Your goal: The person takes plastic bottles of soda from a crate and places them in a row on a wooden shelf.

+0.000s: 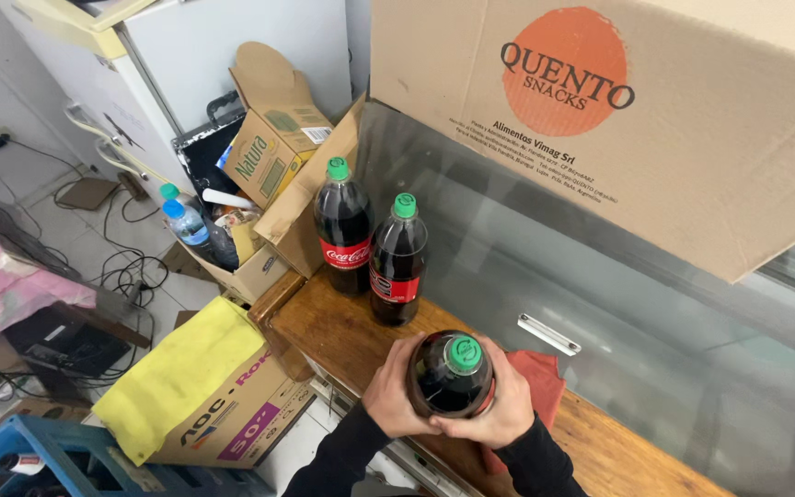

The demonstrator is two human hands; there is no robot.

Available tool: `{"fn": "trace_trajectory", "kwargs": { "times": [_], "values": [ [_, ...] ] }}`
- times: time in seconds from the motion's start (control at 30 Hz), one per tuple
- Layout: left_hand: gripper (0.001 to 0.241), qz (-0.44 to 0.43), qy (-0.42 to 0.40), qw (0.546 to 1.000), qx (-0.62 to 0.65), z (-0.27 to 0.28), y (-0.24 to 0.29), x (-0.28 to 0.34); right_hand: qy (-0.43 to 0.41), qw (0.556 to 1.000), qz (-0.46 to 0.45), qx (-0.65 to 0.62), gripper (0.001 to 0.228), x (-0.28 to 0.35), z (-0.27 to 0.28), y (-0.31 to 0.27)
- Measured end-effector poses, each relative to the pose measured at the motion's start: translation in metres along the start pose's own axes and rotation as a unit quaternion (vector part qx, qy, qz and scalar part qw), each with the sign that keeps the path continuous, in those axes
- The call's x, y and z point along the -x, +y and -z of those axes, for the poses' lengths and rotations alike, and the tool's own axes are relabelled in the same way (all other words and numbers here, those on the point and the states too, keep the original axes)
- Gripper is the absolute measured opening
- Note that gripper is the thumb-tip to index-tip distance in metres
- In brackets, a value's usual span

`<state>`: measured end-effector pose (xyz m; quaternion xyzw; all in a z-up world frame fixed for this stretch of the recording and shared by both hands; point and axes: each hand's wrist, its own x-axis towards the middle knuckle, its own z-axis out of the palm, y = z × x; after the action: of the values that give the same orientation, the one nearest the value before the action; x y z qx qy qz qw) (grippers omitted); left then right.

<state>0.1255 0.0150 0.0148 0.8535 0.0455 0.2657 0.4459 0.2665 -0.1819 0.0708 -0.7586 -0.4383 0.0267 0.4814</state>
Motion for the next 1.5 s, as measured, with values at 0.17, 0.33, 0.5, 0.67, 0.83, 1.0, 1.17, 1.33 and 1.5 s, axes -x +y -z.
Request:
{"fn": "trace_trajectory", "kwargs": {
  "times": [0.17, 0.33, 0.5, 0.67, 0.83, 1.0, 1.17, 1.33, 1.5],
  "values": [
    [0.146, 0.012, -0.026, 1.000, 0.013, 0.001, -0.020, -0.029, 0.022, 0.999, -0.038, 0.014, 0.142, -0.019, -0.011, 0.023],
    [0.137, 0.029, -0.047, 0.997, 0.046, 0.010, -0.017, -0.057, 0.016, 0.995, -0.096, 0.027, 0.142, -0.038, -0.014, 0.035],
    [0.134, 0.028, -0.041, 0.997, 0.062, 0.011, -0.020, -0.073, 0.018, 0.993, -0.113, 0.032, 0.148, -0.053, -0.019, 0.057],
    [0.131, 0.061, 0.059, 0.996, 0.006, -0.019, -0.039, -0.050, 0.024, 0.993, -0.106, 0.039, 0.147, -0.068, -0.017, 0.072],
    [0.135, 0.189, 0.074, 0.979, 0.005, -0.068, -0.101, -0.016, 0.029, 0.996, -0.068, 0.042, 0.144, -0.074, -0.018, 0.086],
    [0.126, 0.178, 0.100, 0.979, 0.004, -0.080, -0.110, -0.026, 0.009, 0.998, -0.011, -0.063, 0.140, -0.089, -0.007, 0.074],
    [0.116, 0.118, 0.137, 0.983, 0.018, -0.085, -0.106, -0.037, -0.056, 0.997, -0.046, -0.021, 0.141, -0.062, -0.010, 0.109],
    [0.125, 0.127, 0.125, 0.984, 0.012, -0.085, -0.114, -0.036, -0.172, 0.968, -0.085, 0.164, 0.136, 0.002, -0.038, 0.167],
    [0.122, 0.135, 0.110, 0.985, 0.024, -0.090, -0.121, -0.032, -0.220, 0.932, -0.072, 0.280, 0.108, 0.085, -0.064, 0.224]
  ]
}}
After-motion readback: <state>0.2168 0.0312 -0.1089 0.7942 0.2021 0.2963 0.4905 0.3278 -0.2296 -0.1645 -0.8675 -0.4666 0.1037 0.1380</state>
